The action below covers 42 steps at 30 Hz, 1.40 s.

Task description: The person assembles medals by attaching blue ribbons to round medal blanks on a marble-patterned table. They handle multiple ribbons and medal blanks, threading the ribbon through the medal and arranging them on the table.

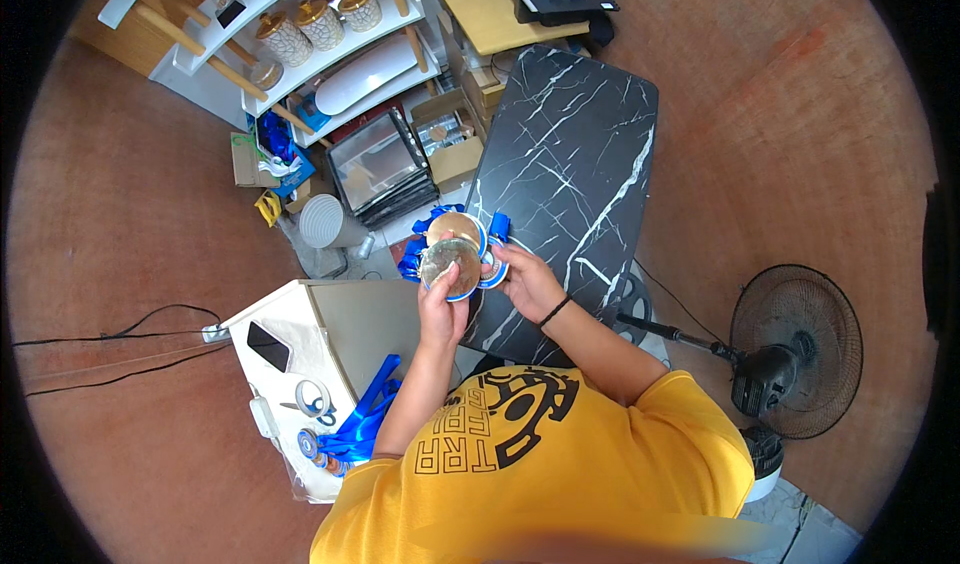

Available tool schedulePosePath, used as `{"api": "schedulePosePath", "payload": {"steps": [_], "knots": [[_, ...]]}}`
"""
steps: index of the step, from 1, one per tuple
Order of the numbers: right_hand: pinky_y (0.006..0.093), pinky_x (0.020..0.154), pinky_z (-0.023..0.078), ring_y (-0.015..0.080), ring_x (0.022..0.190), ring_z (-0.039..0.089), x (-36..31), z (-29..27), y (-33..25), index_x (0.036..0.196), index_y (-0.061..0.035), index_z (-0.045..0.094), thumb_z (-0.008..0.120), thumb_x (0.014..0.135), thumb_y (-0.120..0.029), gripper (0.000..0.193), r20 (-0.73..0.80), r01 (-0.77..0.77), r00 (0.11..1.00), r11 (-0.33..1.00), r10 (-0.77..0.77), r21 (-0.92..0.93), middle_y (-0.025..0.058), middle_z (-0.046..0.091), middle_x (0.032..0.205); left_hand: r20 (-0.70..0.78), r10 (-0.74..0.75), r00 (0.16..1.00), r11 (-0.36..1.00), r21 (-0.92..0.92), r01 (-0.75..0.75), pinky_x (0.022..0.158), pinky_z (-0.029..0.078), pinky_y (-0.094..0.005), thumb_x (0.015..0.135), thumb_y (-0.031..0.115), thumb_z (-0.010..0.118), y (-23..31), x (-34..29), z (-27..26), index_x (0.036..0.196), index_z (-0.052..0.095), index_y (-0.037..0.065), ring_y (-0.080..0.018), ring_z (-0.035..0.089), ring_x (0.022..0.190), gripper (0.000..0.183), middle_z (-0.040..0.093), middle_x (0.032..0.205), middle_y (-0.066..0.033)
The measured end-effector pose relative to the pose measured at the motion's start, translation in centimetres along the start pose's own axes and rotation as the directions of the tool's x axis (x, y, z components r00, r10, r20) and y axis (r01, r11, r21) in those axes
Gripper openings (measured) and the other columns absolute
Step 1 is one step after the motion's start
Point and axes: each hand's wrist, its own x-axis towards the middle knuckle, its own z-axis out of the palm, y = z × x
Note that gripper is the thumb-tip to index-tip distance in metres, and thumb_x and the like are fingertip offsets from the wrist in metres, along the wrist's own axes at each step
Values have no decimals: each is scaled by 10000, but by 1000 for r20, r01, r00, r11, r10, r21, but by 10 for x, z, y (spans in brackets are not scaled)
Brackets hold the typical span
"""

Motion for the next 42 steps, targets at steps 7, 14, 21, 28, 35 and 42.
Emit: {"api": "schedulePosePath", "payload": {"steps": [7,14,21,28,35,42], "knots": [[409,971,503,243,1092,632,8,6,-26,1305,-50,503,551,988,-171,343,190,40,980,996,-56,84,111,623,1232,-31,4,999,995,96,-1,967,520,-466,918,46,563,3,-26,10,1431,400,-21,-277,570,1189,543,542,1311,-161],[504,941,515,257,963,629,50,-7,-94,1280,-81,519,560,963,-104,320,-9,6,1000,998,-5,60,102,634,1082,-42,-44,998,996,76,47,940,513,-414,924,40,563,2,-48,-6,1437,392,-27,-327,655,1053,545,586,1247,-167],[342,610,412,157,594,458,127,-19,-183,1162,-89,522,443,1006,-122,178,4,-4,1000,997,4,71,47,534,774,-132,-78,988,982,161,99,939,516,-411,928,21,566,-6,-70,-36,1432,406,-37,-279,645,1058,533,591,1235,-157],[302,515,337,119,507,351,224,-70,-216,1120,-108,510,380,1032,-139,160,-260,8,965,996,-31,-90,-3,438,663,-267,-100,958,971,182,152,933,506,-418,940,44,564,-31,-68,-69,1435,400,-26,-307,663,1011,526,577,1262,-158],[324,450,331,111,464,350,310,-128,-178,1036,-134,510,427,1012,-154,88,-378,20,896,871,-233,-490,-12,420,619,-300,-62,952,956,256,143,890,543,-397,942,30,572,-81,-38,-110,1404,441,-11,-284,667,1010,482,601,1233,-149],[393,618,511,231,658,651,352,-162,-160,967,-116,632,504,905,-100,143,-276,-39,691,347,-668,-937,113,678,805,-294,-130,947,943,259,210,907,525,-361,937,31,584,-111,-22,-130,1427,436,4,-242,646,1017,513,598,1228,-135]]}}
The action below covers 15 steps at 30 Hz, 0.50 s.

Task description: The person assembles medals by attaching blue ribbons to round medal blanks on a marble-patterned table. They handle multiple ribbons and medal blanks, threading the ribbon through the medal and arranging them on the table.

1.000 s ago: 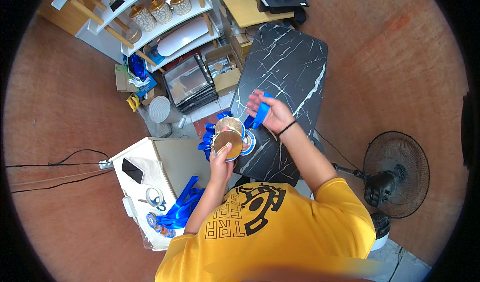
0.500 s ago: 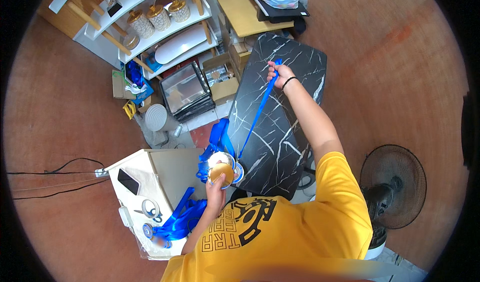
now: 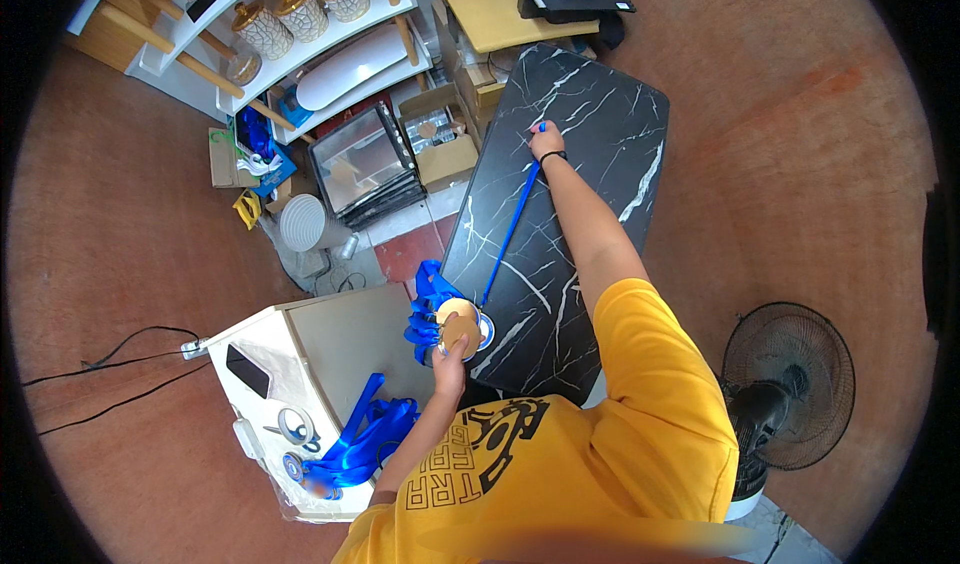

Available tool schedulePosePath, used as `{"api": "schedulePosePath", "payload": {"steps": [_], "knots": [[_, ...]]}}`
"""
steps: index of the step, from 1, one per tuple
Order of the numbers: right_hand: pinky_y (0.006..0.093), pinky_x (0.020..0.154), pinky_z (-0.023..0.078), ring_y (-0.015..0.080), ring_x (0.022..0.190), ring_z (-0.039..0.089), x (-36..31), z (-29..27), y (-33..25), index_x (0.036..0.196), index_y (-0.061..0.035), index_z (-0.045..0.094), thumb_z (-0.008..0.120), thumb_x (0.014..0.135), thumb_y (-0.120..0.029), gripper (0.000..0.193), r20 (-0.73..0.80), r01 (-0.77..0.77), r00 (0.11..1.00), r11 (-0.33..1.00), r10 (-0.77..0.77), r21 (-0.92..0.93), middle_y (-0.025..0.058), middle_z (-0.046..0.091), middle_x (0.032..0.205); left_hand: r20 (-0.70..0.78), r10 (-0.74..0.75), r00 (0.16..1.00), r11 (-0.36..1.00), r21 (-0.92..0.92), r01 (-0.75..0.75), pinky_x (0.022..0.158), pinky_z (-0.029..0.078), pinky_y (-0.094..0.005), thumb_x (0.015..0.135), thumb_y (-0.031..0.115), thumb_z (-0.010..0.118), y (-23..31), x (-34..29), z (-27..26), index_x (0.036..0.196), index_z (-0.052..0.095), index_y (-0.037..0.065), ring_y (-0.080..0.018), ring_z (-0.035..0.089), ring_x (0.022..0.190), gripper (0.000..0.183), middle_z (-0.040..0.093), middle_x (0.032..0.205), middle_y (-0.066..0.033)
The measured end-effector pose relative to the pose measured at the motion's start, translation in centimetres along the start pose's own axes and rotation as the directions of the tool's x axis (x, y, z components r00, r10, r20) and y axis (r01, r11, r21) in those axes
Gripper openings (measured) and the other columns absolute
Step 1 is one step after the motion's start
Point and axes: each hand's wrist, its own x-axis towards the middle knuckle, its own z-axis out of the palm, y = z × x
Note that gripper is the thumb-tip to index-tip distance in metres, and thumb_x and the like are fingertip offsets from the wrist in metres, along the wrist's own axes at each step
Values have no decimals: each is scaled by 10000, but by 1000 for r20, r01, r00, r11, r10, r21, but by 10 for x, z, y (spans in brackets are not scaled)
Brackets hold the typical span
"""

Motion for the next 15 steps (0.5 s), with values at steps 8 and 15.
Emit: {"api": "schedulePosePath", "payload": {"steps": [8,15], "knots": [[461,910,494,366,1066,640,0,-10,4,1022,-153,680,576,889,-243,191,39,29,999,958,-18,-287,167,696,1072,-57,-14,998,998,63,17,912,505,-343,934,47,594,-10,5,-3,1428,451,21,-219,652,994,515,618,1209,-130],[446,935,488,373,1093,628,-15,-25,-10,1165,-163,656,648,847,-270,335,35,19,999,975,-12,-223,179,681,1124,-39,-1,999,999,-32,-1,903,505,-345,938,34,578,3,-1,-5,1433,440,20,-251,673,947,515,626,1186,-135]]}}
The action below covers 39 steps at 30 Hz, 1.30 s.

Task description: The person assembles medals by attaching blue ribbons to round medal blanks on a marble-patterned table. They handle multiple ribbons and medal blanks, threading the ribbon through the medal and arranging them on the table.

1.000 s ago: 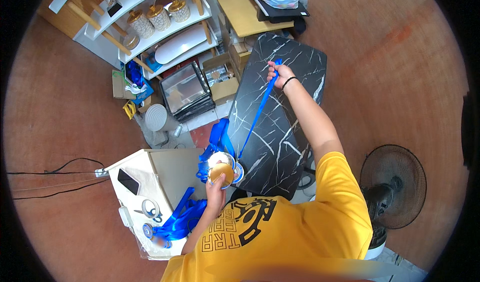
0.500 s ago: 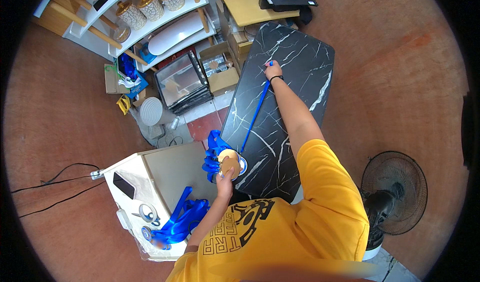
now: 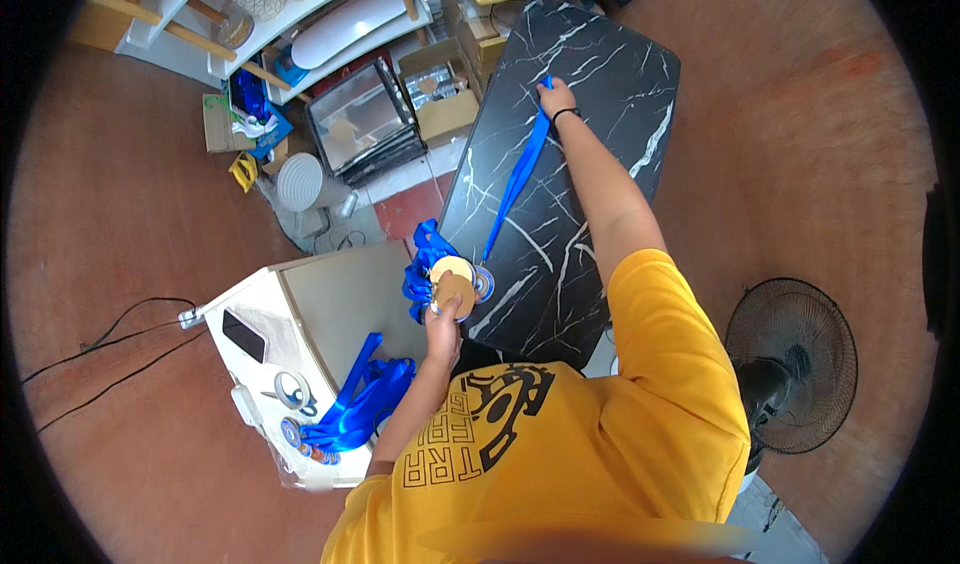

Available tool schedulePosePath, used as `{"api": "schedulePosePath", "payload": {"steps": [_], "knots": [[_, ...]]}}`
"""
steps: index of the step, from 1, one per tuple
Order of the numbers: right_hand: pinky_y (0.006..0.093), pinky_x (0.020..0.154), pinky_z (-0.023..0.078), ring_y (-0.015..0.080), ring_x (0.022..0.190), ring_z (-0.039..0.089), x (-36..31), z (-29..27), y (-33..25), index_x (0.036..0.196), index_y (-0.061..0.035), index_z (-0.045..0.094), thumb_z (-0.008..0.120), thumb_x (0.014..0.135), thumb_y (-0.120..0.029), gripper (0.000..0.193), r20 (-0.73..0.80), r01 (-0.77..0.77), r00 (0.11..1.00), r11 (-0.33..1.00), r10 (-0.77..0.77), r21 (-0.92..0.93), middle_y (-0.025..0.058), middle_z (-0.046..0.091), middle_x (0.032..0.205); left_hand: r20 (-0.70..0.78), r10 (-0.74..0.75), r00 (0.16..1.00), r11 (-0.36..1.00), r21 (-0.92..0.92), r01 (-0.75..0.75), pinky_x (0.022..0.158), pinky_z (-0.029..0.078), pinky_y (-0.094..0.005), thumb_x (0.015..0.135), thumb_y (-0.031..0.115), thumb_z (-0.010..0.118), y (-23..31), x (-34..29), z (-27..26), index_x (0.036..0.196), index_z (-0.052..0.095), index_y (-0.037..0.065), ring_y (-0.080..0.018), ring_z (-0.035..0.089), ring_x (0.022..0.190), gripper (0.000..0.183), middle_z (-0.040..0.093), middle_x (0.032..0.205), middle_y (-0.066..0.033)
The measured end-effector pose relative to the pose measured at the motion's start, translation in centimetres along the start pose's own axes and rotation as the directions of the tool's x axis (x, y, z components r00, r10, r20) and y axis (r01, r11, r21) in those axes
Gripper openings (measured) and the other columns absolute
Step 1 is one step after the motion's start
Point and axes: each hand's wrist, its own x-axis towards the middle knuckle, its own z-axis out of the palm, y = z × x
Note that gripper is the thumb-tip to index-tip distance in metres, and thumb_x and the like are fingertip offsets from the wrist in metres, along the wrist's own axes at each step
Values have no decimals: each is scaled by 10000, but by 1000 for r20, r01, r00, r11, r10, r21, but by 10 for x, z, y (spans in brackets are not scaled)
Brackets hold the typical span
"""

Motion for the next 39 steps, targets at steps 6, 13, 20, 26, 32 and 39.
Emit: {"api": "schedulePosePath", "payload": {"steps": [6,13,20,26,32,39], "knots": [[466,1103,315,362,1297,424,-93,-29,-26,1362,-125,479,664,725,-138,663,-417,500,758,857,-501,-122,168,469,1381,-50,65,997,996,-63,-69,938,538,-441,916,69,582,31,-28,-3,1363,470,-22,-324,650,1060,470,621,1211,-165],[482,851,426,374,985,529,-307,-8,38,1007,-59,602,633,807,-109,208,115,717,689,696,-715,31,161,562,1024,-229,206,951,967,-103,-234,919,544,-500,908,51,577,78,-54,-29,1396,436,-19,-304,606,1122,513,572,1272,-167],[463,865,430,360,960,543,-357,14,78,957,-62,605,633,815,-85,146,32,579,814,815,-579,25,143,581,961,-370,415,831,841,-191,-505,1000,493,-478,921,83,590,165,-80,-50,1422,415,34,-311,540,1199,532,515,1359,-131],[464,849,459,375,996,571,-306,27,79,1000,-36,596,622,829,-61,175,48,241,966,955,-252,175,170,609,1049,-214,677,704,653,-268,-709,1161,281,-571,944,93,546,229,-127,-34,1442,420,34,-325,646,968,517,609,1285,-122],[462,882,476,379,995,593,-259,15,61,1168,-116,634,556,828,39,382,-109,564,824,823,-556,64,187,601,1069,-139,737,661,596,-328,-733,1181,219,-581,958,91,511,249,-154,-22,1468,373,31,-318,660,928,532,587,1332,-118],[443,917,441,301,1130,525,-212,-17,24,921,-207,763,620,809,-96,213,359,793,605,499,-710,-349,100,555,1220,-175,712,680,622,-295,-726,1164,254,-586,950,95,524,242,-161,-29,1476,363,39,-333,656,925,553,569,1357,-94]]}}
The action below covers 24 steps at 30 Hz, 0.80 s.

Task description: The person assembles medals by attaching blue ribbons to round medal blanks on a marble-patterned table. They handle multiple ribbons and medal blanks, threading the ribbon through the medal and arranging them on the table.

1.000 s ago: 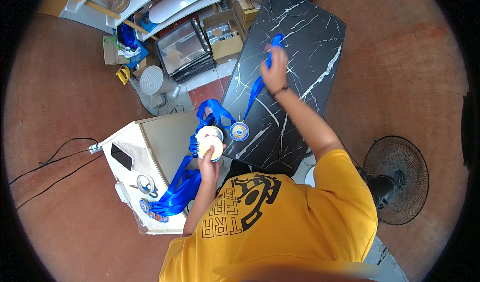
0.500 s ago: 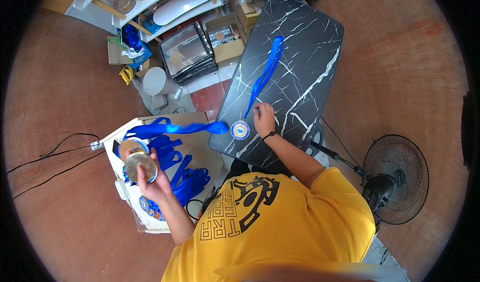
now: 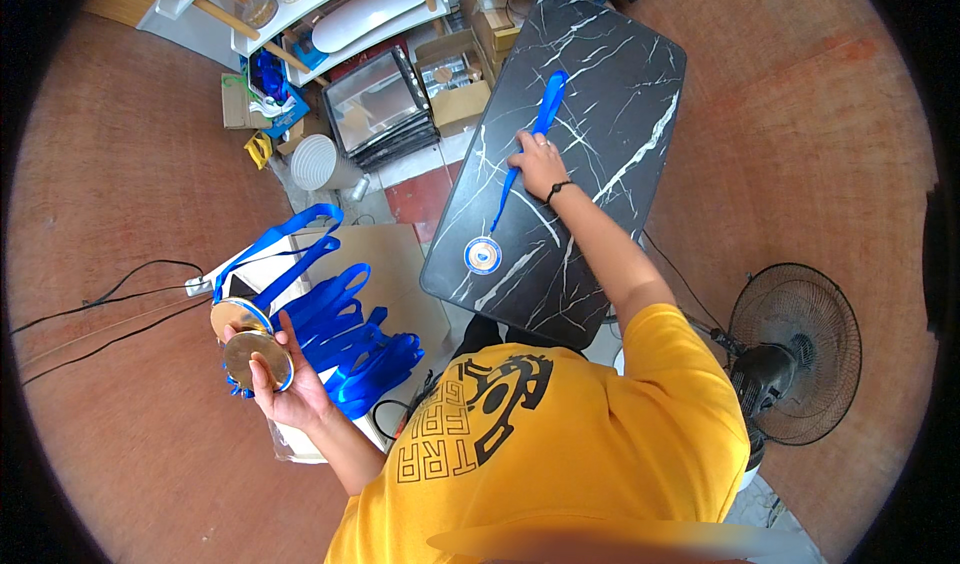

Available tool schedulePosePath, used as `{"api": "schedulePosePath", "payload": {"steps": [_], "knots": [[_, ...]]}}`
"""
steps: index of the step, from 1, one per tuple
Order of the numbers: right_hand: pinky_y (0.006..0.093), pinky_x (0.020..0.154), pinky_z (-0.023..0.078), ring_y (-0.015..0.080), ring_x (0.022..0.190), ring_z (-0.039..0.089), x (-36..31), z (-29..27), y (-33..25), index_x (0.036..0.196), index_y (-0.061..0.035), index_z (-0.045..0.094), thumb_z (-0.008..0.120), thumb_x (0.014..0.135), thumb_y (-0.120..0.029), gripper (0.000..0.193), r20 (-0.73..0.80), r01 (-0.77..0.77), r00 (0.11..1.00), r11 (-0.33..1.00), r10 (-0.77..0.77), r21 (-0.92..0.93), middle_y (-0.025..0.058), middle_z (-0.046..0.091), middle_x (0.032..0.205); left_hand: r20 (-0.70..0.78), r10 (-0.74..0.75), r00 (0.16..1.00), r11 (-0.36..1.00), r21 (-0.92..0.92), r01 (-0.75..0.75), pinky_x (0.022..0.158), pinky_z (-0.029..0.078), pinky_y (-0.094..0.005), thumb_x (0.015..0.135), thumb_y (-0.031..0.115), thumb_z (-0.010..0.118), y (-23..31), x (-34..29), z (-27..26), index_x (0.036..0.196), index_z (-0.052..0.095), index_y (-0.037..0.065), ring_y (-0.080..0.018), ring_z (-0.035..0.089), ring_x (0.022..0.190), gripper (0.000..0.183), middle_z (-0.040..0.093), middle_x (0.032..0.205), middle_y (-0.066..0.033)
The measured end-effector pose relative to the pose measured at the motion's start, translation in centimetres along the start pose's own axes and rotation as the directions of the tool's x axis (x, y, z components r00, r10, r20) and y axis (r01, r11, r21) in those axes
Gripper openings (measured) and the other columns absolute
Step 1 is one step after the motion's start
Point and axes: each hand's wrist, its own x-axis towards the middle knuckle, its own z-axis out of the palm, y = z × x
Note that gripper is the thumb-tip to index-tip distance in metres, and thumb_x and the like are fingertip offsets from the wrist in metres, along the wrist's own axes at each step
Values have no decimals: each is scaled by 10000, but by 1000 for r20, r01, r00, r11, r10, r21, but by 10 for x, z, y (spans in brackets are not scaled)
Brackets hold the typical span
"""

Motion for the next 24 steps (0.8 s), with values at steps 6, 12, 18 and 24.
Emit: {"api": "schedulePosePath", "payload": {"steps": [6,12,18,24], "knots": [[527,982,376,277,1244,474,34,-15,31,935,-218,754,601,841,-189,182,107,258,966,914,-236,-314,71,553,1236,-99,21,995,1000,-7,-22,1170,241,-589,958,88,501,0,-5,-6,1483,353,42,-345,661,924,547,578,1349,-104],[513,986,385,268,1240,487,51,-8,59,1030,-191,689,544,881,-161,210,119,272,961,930,-249,-246,86,558,1202,-111,27,993,1000,5,-27,1171,244,-590,955,91,518,2,-12,-11,1473,372,48,-341,654,936,540,590,1329,-95],[469,900,444,291,1156,544,65,-22,106,1039,-192,652,541,893,-188,184,-142,-162,982,949,127,-270,100,576,1207,-31,10,999,999,32,-9,1172,245,-585,950,90,525,6,-15,-11,1474,370,51,-333,656,929,548,588,1332,-97],[458,1001,408,275,1271,486,74,-26,140,1112,-243,674,506,933,-194,251,-92,-78,994,941,51,-329,68,518,1361,-99,6,995,998,70,1,1177,239,-576,949,91,523,4,-13,-12,1477,364,48,-331,663,913,553,577,1350,-95]]}}
